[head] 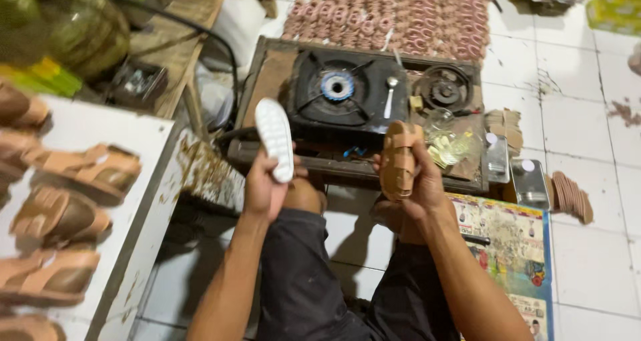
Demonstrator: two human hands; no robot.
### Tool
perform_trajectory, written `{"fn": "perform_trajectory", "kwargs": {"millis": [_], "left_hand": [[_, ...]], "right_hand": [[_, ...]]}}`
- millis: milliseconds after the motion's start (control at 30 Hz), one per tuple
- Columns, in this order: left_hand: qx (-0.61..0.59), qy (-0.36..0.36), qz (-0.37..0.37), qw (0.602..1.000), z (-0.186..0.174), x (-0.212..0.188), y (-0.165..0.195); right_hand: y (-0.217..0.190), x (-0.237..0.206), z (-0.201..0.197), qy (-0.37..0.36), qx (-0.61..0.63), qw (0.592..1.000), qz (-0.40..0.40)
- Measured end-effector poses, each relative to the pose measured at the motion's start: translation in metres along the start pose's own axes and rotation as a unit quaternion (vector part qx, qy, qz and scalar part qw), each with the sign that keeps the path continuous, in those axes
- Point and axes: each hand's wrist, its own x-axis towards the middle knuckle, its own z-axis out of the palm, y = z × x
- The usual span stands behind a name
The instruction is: The person heats a white sandal sole on a gas stove, then presses it into a brown sandal upper. They use a curved metal tool to press and smooth the edges of the sole onto the upper. The finished sandal is placed on a nearby table with other completed sandals.
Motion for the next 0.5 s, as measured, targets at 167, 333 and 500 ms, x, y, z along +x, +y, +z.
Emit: {"fn": "perform_trajectory", "kwargs": {"millis": [167,333,500], "left_hand": [[0.647,0.025,0.346,0.679,0.034,0.141,-0.024],[0.623,0.033,0.352,0.698,0.073,0.206,-0.035],[0.560,0.040,0.256,0.787,0.094,0.224,-0.033]], "right_hand": [[0.005,0.011,-0.029,0.073,0.065,0.995,0.018],[0.003,0.013,-0.035,0.047,0.108,0.992,-0.052],[-0.011,0.015,-0.033,0.086,0.101,0.989,-0.062]]}}
